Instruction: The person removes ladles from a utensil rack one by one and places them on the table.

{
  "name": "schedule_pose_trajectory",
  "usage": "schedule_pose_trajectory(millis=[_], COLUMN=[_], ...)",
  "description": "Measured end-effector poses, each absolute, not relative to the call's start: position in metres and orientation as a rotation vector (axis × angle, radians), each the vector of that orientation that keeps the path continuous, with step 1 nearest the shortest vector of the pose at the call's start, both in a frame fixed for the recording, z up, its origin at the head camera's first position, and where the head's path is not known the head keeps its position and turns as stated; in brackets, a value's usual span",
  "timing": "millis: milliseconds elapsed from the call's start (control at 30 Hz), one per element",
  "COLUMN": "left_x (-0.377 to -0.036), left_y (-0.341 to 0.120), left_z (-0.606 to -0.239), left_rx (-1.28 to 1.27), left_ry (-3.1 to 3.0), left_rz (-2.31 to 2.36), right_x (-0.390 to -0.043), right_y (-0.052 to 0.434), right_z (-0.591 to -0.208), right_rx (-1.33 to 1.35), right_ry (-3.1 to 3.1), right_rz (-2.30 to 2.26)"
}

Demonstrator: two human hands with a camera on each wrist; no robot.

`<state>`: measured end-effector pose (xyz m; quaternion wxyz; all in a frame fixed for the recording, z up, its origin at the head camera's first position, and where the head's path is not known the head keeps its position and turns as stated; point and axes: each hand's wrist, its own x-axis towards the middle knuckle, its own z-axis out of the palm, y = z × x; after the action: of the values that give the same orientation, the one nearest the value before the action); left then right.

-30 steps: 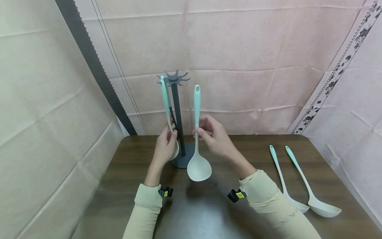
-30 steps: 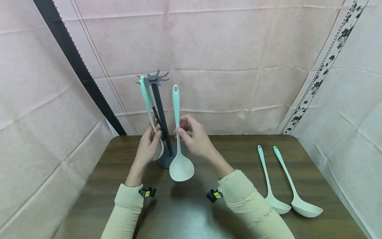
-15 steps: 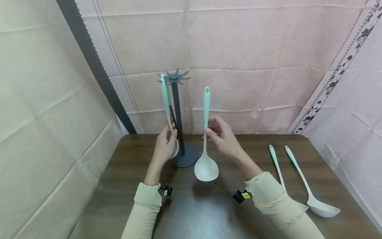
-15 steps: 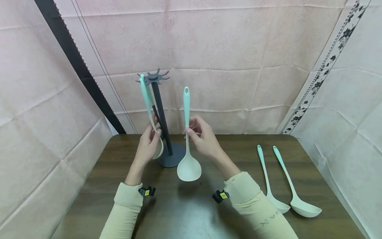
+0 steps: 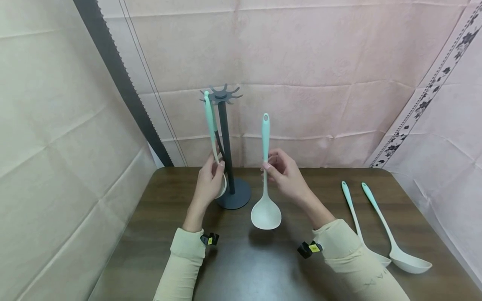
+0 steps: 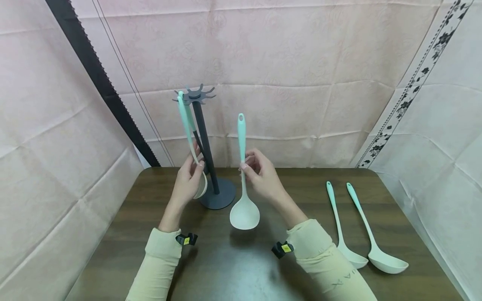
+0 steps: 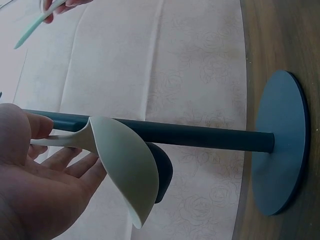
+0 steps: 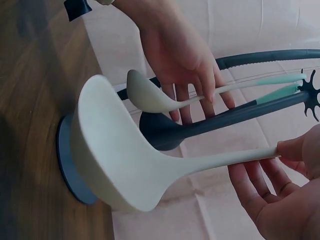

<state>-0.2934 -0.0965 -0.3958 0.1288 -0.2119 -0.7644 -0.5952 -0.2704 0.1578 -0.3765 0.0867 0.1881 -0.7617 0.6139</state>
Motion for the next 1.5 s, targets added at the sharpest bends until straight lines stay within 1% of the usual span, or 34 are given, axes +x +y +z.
schedule_pose_trajectory(millis=[267,700,1100,1500], left_x=[-0.32,-0.322,-0.321,-0.323], left_y=[-0.099,-0.1,-0.102,-0.1], left_z=[-0.43,-0.433,-0.43,-0.43], left_rx=[-0.624,-0.604,-0.619,-0.613], left_ry=[-2.194,-2.215,-2.194,-2.207], left_rz=[-1.713,-1.701,-1.7,-1.692], right_x=[-0.272,-0.273,-0.278,-0.283], right_y=[0.183,0.219,0.239,0.263], right_z=[-0.381,-0.398,-0.404,-0.413], right_rx=[0.418,0.359,0.274,0.182], right_ry=[-2.293,-2.34,-2.372,-2.433], right_rz=[1.823,1.744,1.772,1.695])
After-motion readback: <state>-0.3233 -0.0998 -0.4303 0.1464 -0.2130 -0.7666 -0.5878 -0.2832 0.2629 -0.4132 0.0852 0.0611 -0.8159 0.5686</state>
